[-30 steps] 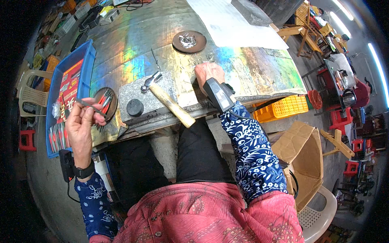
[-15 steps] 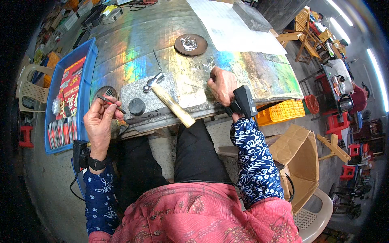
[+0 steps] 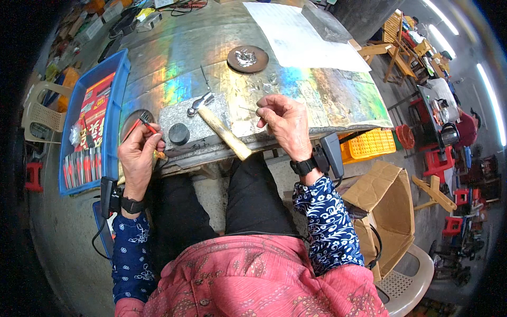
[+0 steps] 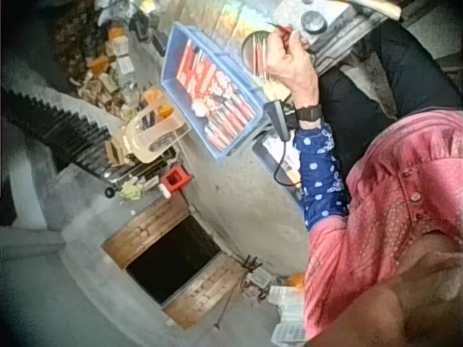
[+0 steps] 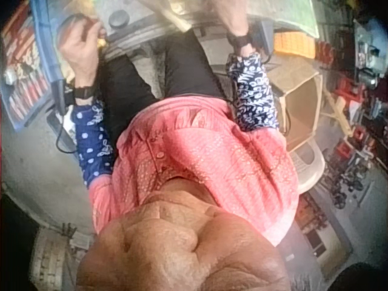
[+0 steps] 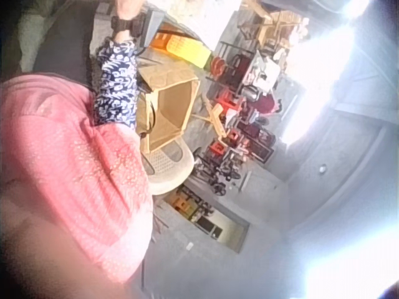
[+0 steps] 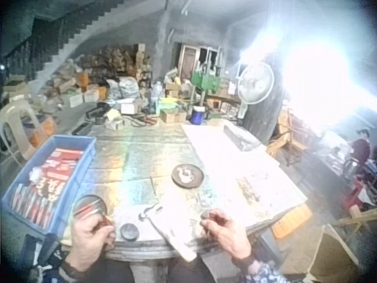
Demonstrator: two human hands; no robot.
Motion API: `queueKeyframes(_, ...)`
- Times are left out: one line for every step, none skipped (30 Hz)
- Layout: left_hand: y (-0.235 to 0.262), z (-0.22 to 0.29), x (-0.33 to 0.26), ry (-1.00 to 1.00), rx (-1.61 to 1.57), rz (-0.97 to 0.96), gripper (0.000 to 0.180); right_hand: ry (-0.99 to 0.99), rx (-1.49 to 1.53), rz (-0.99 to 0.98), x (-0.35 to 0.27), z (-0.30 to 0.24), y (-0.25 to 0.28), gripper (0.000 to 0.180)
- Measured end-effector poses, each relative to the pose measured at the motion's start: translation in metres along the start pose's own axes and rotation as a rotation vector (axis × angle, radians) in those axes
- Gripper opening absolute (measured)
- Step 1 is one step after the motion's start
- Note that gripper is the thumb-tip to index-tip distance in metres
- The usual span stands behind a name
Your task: The person repeatedly picks up small metal pins, places them on a metal block, and strikes them with a hammer to shape or flatten them. After each strike, the pin is moved aside and a new one is selected from a nearby tray.
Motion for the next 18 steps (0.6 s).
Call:
queueKeyframes(0.000,0.000,-0.001,-0.003,0.014,0.012,0.010,0.005,0.023,-0.009,-0.003,-0.004,-0.003,0.014)
queueKeyframes(0.000,0.003,-0.002,-0.031,0.043,0.021,0.010,-0.015,0.028,-0.006,-0.007,-0.007,-0.006,0.013)
queueKeyframes(0.000,0.003,-0.002,-0.041,0.045,0.034,0.010,0.003,0.064,-0.005,-0.011,-0.011,-0.009,0.009)
queueKeyframes(0.000,0.002,-0.002,-0.011,0.030,0.047,0.011,0.014,0.074,-0.007,-0.015,-0.016,-0.012,0.008)
queueKeyframes(0.001,0.006,-0.002,-0.056,0.095,0.050,0.012,0.013,0.072,-0.005,-0.020,-0.020,-0.014,0.007)
queueKeyframes(0.001,0.011,-0.004,-0.116,0.124,0.065,0.011,0.035,0.073,-0.011,-0.024,-0.025,-0.017,0.005)
queueKeyframes(0.002,0.010,-0.004,-0.074,0.048,0.072,0.011,0.051,0.067,-0.012,-0.028,-0.030,-0.021,0.003)
queueKeyframes(0.003,0.005,-0.006,0.011,-0.028,0.090,0.011,0.049,0.043,-0.011,-0.031,-0.033,-0.026,0.003)
queueKeyframes(0.003,0.007,-0.009,0.032,-0.102,0.074,0.011,0.079,0.031,-0.021,-0.035,-0.039,-0.031,0.003)
queueKeyframes(0.002,0.009,-0.010,0.041,-0.180,0.059,0.011,0.083,0.002,-0.017,-0.039,-0.042,-0.035,0.003)
queueKeyframes(0.001,0.009,-0.012,0.079,-0.243,0.047,0.012,0.096,0.023,-0.052,-0.044,-0.047,-0.042,0.004)
queueKeyframes(-0.001,0.010,-0.014,0.098,-0.329,0.030,0.013,0.076,0.039,-0.053,-0.048,-0.048,-0.048,0.005)
queueKeyframes(-0.003,0.011,-0.017,0.132,-0.378,0.021,0.014,0.082,0.098,-0.075,-0.053,-0.050,-0.056,0.006)
queueKeyframes(-0.006,0.012,-0.021,0.155,-0.440,0.010,0.014,0.070,0.150,-0.089,-0.057,-0.052,-0.063,0.007)
queueKeyframes(-0.010,0.012,-0.024,0.176,-0.501,-0.002,0.015,0.053,0.164,-0.111,-0.061,-0.052,-0.071,0.008)
queueKeyframes(-0.013,0.013,-0.027,0.195,-0.555,-0.009,0.015,0.034,0.184,-0.143,-0.065,-0.054,-0.078,0.009)
queueKeyframes(-0.016,0.013,-0.029,0.213,-0.608,-0.015,0.016,0.029,0.227,-0.163,-0.068,-0.055,-0.085,0.008)
queueKeyframes(-0.018,0.014,-0.032,0.235,-0.669,-0.019,0.016,0.029,0.280,-0.186,-0.071,-0.057,-0.091,0.008)
Point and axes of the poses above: each hand's wrist, its own x-axis towards the middle knuckle, its own y-axis out of the back of the hand, z = x × y, the point moved 7 cm from there along x, towards the middle knuckle, and after that the axes turned 4 degrees about -x, right-handed, at the moved point
